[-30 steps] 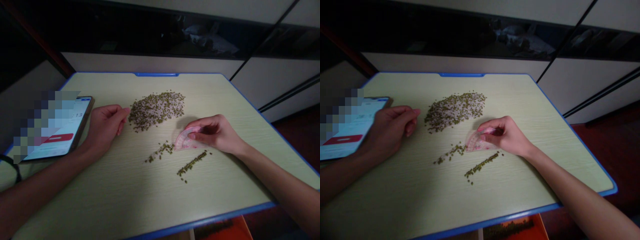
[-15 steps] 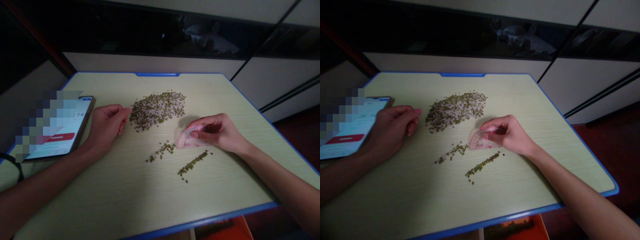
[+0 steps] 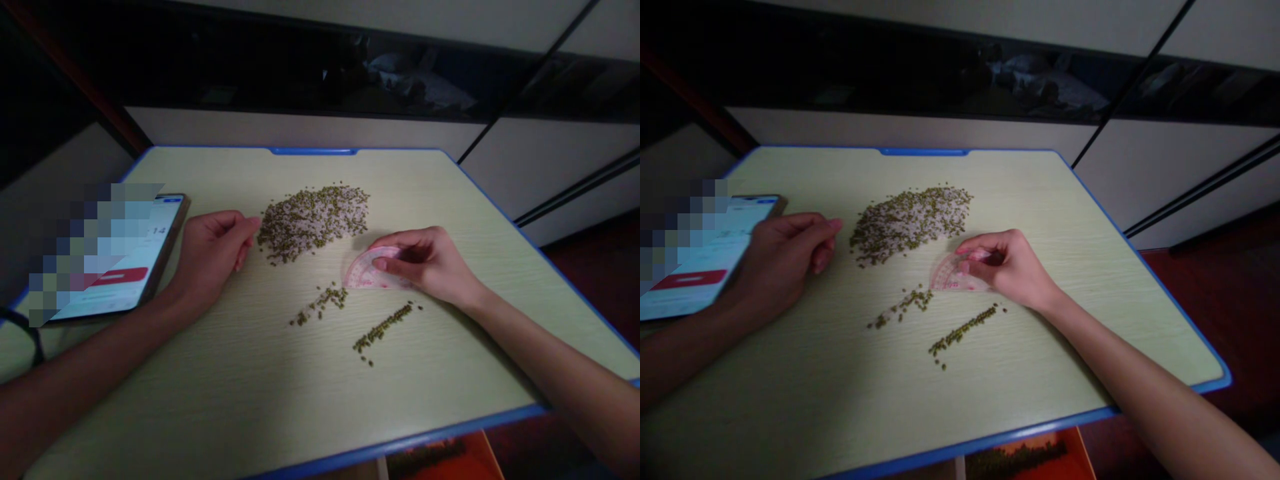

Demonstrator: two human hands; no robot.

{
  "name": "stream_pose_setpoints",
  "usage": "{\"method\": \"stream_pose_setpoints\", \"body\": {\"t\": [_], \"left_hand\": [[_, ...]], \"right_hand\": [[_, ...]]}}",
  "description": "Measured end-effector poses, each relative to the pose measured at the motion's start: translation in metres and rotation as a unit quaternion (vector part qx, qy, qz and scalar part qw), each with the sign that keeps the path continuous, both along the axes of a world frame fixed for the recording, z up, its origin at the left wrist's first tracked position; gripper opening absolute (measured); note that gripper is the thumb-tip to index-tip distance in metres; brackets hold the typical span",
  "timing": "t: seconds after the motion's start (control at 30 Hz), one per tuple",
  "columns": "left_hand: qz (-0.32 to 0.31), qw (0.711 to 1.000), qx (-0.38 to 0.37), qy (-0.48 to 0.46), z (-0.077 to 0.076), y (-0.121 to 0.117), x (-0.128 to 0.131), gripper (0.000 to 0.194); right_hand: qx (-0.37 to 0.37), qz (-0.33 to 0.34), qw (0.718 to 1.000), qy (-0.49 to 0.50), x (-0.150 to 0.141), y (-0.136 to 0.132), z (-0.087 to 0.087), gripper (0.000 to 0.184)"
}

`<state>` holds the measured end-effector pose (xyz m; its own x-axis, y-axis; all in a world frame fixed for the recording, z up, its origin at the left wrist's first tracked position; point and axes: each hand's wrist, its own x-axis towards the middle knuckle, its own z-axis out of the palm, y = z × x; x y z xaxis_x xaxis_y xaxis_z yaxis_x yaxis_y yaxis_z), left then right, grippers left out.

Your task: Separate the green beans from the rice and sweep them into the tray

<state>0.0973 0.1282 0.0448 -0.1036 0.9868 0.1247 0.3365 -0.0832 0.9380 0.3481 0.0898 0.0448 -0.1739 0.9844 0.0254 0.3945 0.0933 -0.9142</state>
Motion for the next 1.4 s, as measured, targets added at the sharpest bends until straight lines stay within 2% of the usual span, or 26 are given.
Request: {"method": "stream_pose_setpoints", "body": {"t": [0.6, 1.07, 1.4], "left_hand": [[-0.003, 1.0, -0.002, -0.003, 0.0019, -0.0017, 0.0019, 0.033], [0.005, 1.0, -0.009, 0.0, 0.0052, -0.0024, 0.0032, 0.033], [0.006, 0.999, -0.03, 0.007, 0.0068, -0.0046, 0.0046, 0.032]], "right_hand": [[-0.041, 0.007, 0.998, 0.041, -0.0003, 0.0002, -0.0007, 0.015], [-0.04, 0.029, 0.994, 0.093, -0.0041, 0.0016, -0.0043, 0.014], [-0.025, 0.047, 0.996, 0.076, 0.0021, 0.0016, -0.0078, 0.017]]}}
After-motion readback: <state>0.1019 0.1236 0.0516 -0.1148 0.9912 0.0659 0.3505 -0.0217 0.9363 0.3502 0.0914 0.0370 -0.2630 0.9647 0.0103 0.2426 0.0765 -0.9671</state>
